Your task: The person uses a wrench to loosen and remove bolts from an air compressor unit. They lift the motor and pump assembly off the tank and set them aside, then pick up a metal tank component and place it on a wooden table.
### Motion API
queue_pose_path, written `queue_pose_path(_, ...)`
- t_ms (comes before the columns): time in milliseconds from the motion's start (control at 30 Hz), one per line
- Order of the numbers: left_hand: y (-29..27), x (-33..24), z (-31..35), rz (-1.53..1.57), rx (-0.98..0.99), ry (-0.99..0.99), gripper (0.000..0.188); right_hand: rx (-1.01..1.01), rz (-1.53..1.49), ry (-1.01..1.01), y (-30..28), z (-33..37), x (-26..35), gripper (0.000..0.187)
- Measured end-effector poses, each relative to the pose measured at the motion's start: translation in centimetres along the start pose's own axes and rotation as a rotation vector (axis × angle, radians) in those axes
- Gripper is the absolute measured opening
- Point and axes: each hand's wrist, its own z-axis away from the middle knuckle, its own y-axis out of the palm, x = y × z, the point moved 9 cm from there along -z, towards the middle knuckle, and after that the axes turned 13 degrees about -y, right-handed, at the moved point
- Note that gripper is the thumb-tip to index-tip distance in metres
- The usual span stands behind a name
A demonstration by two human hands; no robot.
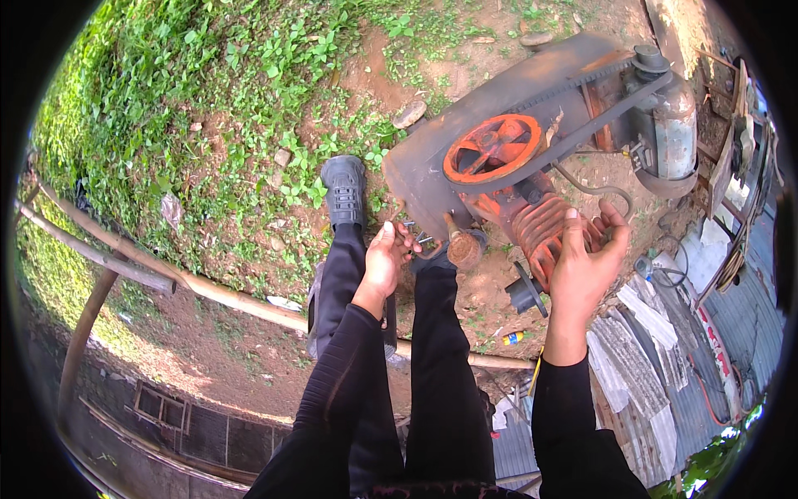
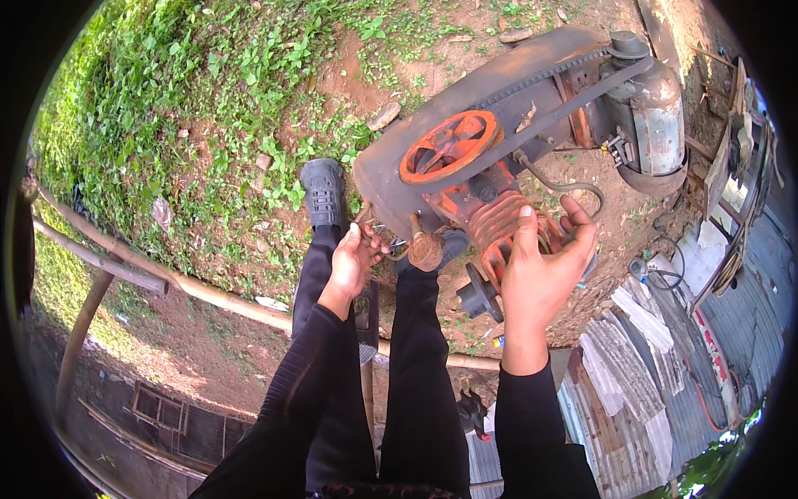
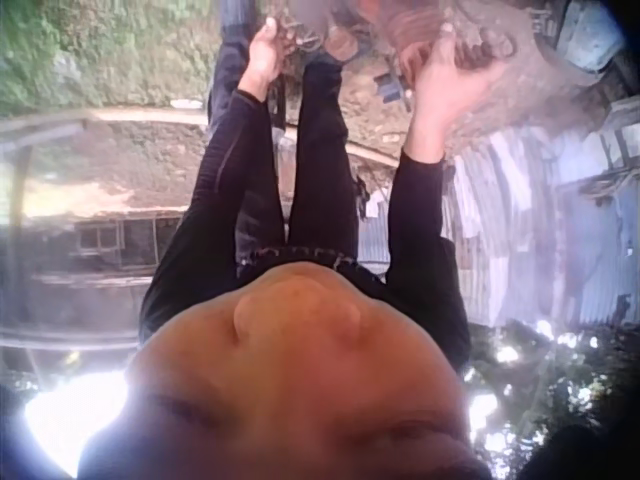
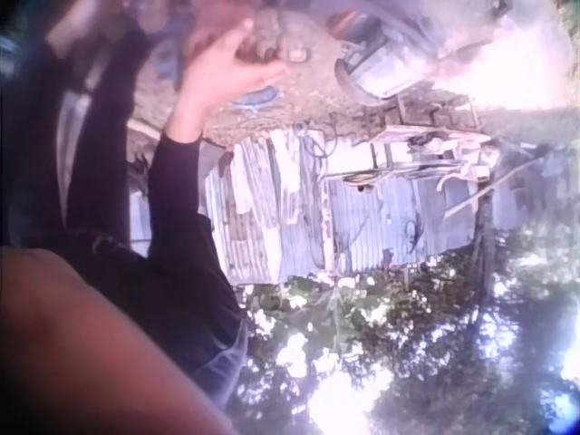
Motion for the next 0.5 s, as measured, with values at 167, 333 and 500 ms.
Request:
queue_pose_path(167,0.3,-0.8,0.2,-0.051,-0.001,-0.010,0.034,-0.008,0.093,-0.008,-0.5,0.0,0.3,0.043)
queue_pose_path(333,-0.9,-3.0,1.0,-0.307,-0.265,0.113,0.020,-0.014,0.151,-0.024,-0.6,-0.3,1.6,0.047)
queue_pose_path(500,8.3,-11.5,5.8,-0.822,-0.593,0.641,0.036,-0.015,0.124,-0.005,-0.9,-0.2,1.3,0.047)
